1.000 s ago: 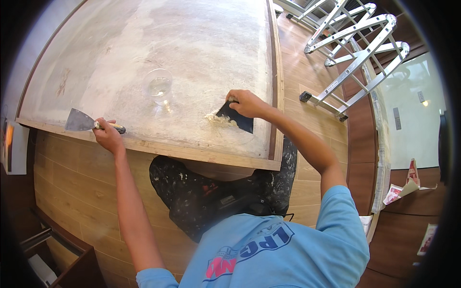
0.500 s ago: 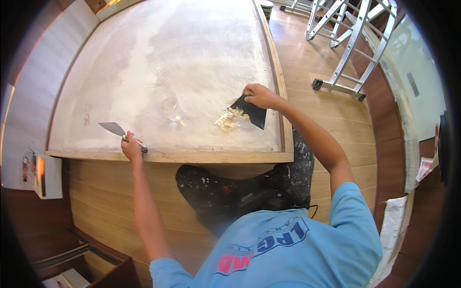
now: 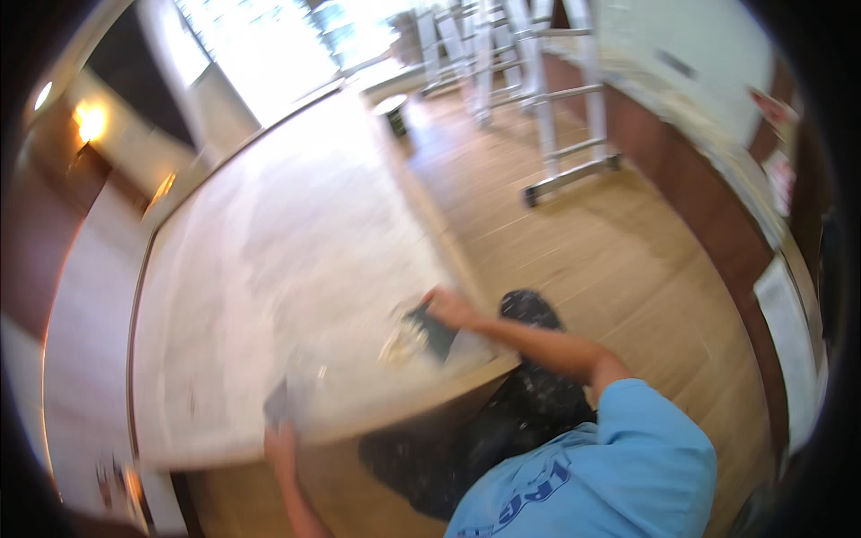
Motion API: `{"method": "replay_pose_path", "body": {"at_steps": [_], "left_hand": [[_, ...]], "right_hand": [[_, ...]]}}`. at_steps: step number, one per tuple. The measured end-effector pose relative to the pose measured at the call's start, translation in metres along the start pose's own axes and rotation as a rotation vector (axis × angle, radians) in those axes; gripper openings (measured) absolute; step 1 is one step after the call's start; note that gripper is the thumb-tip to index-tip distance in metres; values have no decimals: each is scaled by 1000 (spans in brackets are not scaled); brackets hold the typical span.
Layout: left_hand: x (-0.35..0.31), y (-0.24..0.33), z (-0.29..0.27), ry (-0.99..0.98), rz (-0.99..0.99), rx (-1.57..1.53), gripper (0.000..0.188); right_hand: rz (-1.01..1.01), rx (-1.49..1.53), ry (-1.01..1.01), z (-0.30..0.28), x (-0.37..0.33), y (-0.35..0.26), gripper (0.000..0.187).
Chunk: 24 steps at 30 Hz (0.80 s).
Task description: The person fills a glass with water at a sink, carries it to a workbench, and uses a putty knife to mix a white paste-like compound on the bench surface. The person repeatedly scrapes and blends the compound with the knife.
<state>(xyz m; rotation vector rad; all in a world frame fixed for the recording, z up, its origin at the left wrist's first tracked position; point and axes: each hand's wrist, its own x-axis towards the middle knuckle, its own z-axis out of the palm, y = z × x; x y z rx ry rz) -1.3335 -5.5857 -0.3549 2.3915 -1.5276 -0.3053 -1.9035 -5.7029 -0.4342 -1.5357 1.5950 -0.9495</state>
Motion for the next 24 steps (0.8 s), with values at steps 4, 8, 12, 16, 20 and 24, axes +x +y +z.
{"method": "replay_pose_path", "body": {"at_steps": [4, 8, 12, 16, 20, 24], "left_hand": [[-10, 10, -7, -123, -22, 102, 80], [-1, -8, -7, -177, 105, 93, 75], [17, -11, 17, -96, 211, -83, 79], [10, 34, 47, 322, 507, -405, 91], [-5, 81, 62, 511, 358, -418, 109], [6, 103, 92, 389, 19, -208, 133]], "right_hand": [[-107, 52, -51, -5, -12, 6, 30], [-129, 259, -86, -17, -19, -3, 26], [-115, 205, 31, -19, -31, -11, 23], [-190, 225, 95, -16, -43, -17, 24], [-256, 282, 144, -16, -49, -21, 24], [-259, 330, 160, -17, -53, -25, 24]]}}
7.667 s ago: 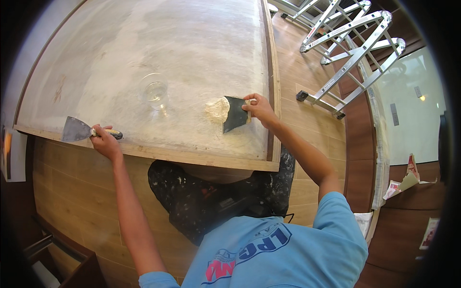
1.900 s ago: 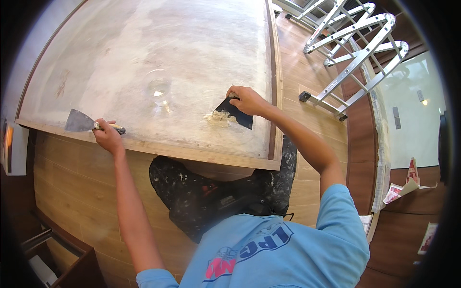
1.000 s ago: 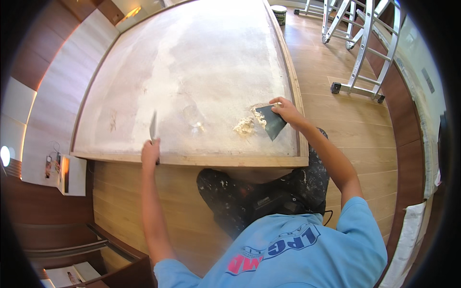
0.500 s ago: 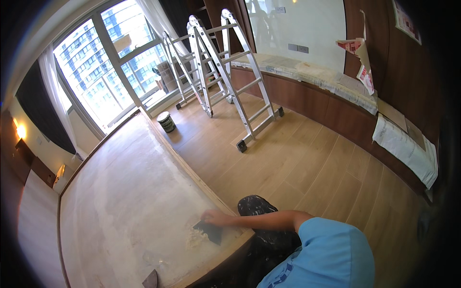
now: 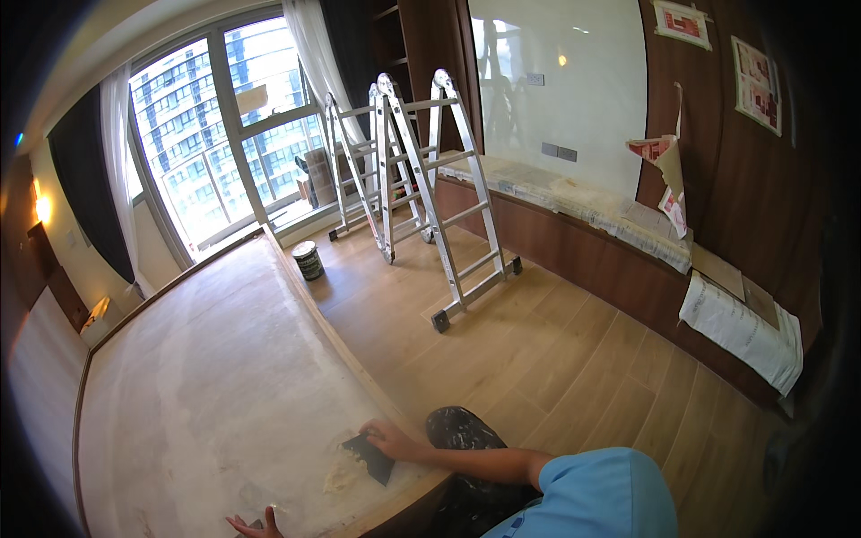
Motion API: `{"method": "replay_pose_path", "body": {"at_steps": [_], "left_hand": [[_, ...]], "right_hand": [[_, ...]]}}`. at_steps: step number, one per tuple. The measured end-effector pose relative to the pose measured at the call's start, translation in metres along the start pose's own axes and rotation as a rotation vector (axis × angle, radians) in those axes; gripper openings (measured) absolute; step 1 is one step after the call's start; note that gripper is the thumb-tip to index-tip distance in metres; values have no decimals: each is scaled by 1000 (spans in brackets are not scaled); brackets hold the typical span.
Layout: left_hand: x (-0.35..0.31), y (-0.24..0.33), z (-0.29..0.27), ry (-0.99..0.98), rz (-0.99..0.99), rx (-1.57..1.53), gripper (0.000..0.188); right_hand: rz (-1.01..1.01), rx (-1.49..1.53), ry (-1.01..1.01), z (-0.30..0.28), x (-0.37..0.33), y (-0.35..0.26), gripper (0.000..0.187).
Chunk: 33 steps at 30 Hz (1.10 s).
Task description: The person fills a glass with water at a sink, carries it to a workbench, and uses a putty knife to mix a white paste-like compound on the bench surface. The person repeatedly scrapes and blends the compound with the knife.
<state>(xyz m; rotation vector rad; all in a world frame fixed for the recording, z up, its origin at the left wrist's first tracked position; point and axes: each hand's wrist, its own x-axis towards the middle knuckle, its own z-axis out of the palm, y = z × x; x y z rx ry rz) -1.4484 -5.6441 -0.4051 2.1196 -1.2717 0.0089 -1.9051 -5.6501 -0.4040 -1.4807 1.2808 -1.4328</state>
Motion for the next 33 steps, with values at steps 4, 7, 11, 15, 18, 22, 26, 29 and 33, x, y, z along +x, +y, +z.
{"method": "replay_pose_path", "body": {"at_steps": [4, 7, 11, 15, 18, 22, 26, 29, 33], "left_hand": [[4, -2, 48, 116, 170, -396, 142], [8, -7, 66, 62, 95, -404, 141], [16, 0, 81, 131, 114, -293, 140], [21, 10, 93, 114, 116, -407, 144], [27, 9, 101, 165, 31, -343, 151], [36, 2, 105, 24, -45, -213, 160], [32, 5, 93, 105, 59, -625, 91], [22, 14, 77, -47, 33, -606, 108], [10, 29, 66, -355, 163, -974, 85]], "right_hand": [[134, -19, -77, -5, -2, -7, 26], [163, -23, -69, -5, -2, -9, 26], [78, -4, -30, -1, -2, -2, 26], [22, -64, 2, 0, 0, 5, 26], [47, -61, -100, -4, 3, 9, 32], [237, 180, -286, -8, 5, 13, 42], [355, 221, -391, -17, 23, 11, 45], [-79, -78, -418, -25, 49, -5, 43], [-79, -519, -423, -20, 84, -40, 35]]}}
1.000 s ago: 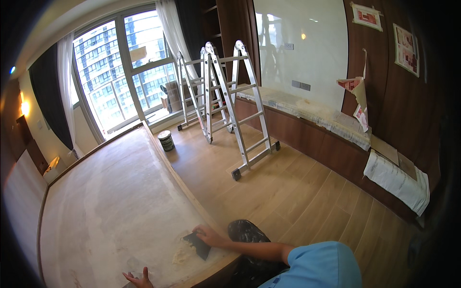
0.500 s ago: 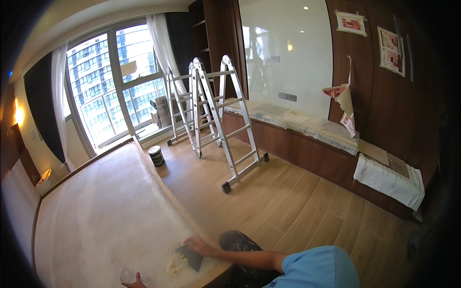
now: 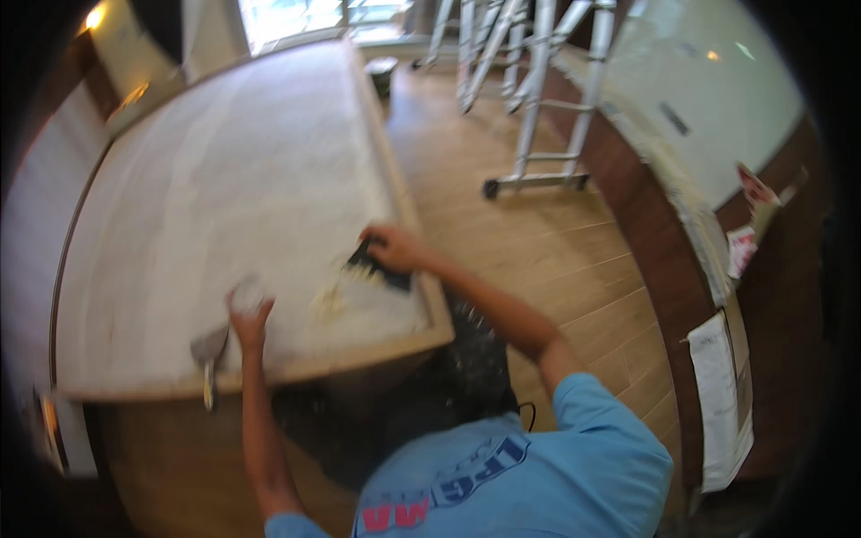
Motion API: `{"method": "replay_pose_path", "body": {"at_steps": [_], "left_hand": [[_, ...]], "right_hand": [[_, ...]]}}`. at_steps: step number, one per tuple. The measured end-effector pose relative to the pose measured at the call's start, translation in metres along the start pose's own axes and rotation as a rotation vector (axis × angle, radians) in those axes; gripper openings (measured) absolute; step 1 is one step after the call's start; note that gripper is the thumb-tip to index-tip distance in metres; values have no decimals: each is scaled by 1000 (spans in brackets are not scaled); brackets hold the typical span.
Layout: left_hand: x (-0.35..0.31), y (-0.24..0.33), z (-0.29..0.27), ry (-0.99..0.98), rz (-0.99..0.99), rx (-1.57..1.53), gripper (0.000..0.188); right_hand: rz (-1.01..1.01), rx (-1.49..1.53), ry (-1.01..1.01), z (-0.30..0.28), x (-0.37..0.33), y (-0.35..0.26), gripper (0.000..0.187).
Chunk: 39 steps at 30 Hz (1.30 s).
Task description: The person fills a glass with water at a sink, carries it to a workbench, and uses a putty knife to mix a white paste-like compound on the bench surface. The person repeatedly scrapes and blends the compound with the knife.
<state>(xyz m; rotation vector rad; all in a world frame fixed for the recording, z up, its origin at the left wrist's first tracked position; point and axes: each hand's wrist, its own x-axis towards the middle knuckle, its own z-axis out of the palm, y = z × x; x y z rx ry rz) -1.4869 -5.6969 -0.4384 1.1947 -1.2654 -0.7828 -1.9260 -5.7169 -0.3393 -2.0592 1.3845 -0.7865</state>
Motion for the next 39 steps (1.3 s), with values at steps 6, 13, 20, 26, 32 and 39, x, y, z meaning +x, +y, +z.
{"method": "replay_pose_path", "body": {"at_steps": [6, 13, 20, 26, 32, 39], "left_hand": [[-24, 34, 27, -43, 89, 269, 93], [-27, 76, 39, -153, 40, 289, 91], [-26, 70, 32, -147, 86, 351, 91], [-29, 74, 33, -179, 90, 462, 90], [-32, 77, 34, -212, 118, 514, 89], [-28, 77, 31, -245, 125, 516, 85]], "right_hand": [[1, -404, -216, 4, 27, -50, 42], [-48, -464, -257, 49, 32, -57, 40], [-48, -416, -238, 60, 40, -62, 41], [-36, -441, -234, 80, 45, -63, 40], [-18, -390, -165, 74, 39, -55, 40], [122, -166, 95, 35, 0, -32, 50]]}}
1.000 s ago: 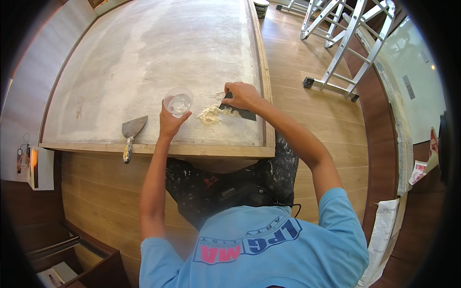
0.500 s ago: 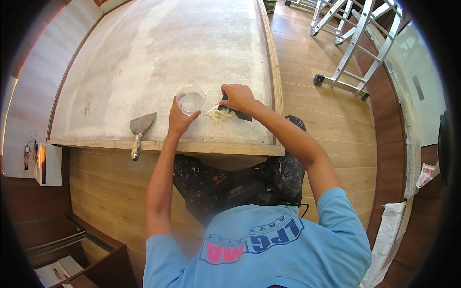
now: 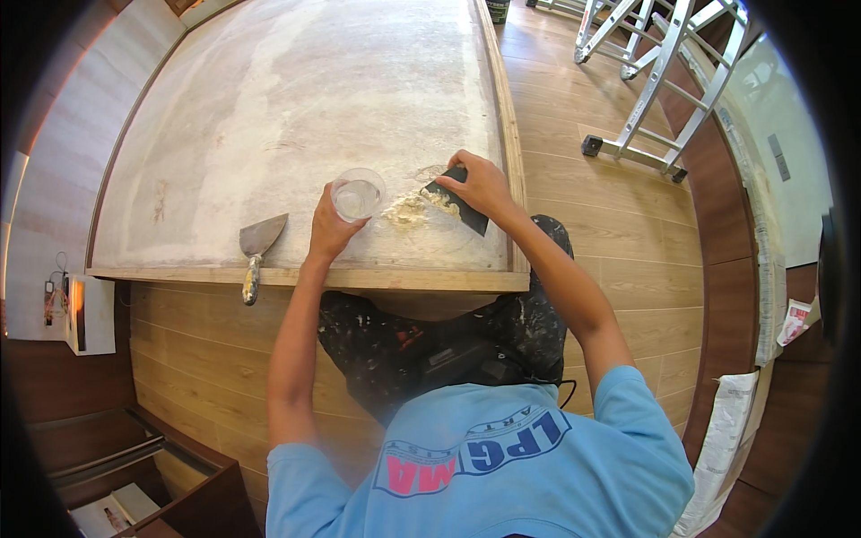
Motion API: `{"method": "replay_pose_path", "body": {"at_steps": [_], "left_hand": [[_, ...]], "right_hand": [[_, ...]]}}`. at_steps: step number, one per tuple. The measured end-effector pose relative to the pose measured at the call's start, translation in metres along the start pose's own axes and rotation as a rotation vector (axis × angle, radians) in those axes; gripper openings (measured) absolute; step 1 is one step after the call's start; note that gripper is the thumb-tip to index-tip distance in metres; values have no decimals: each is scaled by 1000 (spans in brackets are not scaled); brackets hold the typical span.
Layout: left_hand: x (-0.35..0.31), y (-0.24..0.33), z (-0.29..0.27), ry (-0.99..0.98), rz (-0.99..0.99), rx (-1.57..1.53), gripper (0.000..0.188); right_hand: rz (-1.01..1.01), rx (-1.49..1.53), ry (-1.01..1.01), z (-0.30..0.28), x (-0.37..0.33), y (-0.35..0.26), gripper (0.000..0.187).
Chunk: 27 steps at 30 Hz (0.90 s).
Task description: The person fills a glass with water at a sink, carries it to a workbench, and uses a putty knife to mix a white paste-like compound on the bench surface. The person repeatedly scrapes and blends the compound with the knife.
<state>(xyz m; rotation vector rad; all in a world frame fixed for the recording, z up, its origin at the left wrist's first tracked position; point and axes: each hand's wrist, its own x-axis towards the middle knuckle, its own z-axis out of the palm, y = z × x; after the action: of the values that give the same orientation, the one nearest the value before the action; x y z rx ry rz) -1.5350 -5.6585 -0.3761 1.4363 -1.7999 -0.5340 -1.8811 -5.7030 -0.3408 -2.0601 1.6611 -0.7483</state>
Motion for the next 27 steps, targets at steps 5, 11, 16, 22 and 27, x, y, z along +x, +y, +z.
{"method": "replay_pose_path", "body": {"at_steps": [5, 11, 16, 22, 27], "left_hand": [[7, 0, 2, -18, 38, 16, 81], [13, 8, 4, -52, 47, 22, 80], [19, 12, 4, -54, 60, 39, 78], [25, 16, 3, -84, 67, 42, 77], [29, 17, 4, -89, 63, 45, 79]], "right_hand": [[62, 230, 128, 4, -29, 27, 46], [12, 302, 268, 12, -37, 35, 44], [62, 337, 244, 7, -40, 34, 43], [79, 349, 233, 6, -39, 34, 42], [11, 349, 295, 7, -40, 35, 38]]}}
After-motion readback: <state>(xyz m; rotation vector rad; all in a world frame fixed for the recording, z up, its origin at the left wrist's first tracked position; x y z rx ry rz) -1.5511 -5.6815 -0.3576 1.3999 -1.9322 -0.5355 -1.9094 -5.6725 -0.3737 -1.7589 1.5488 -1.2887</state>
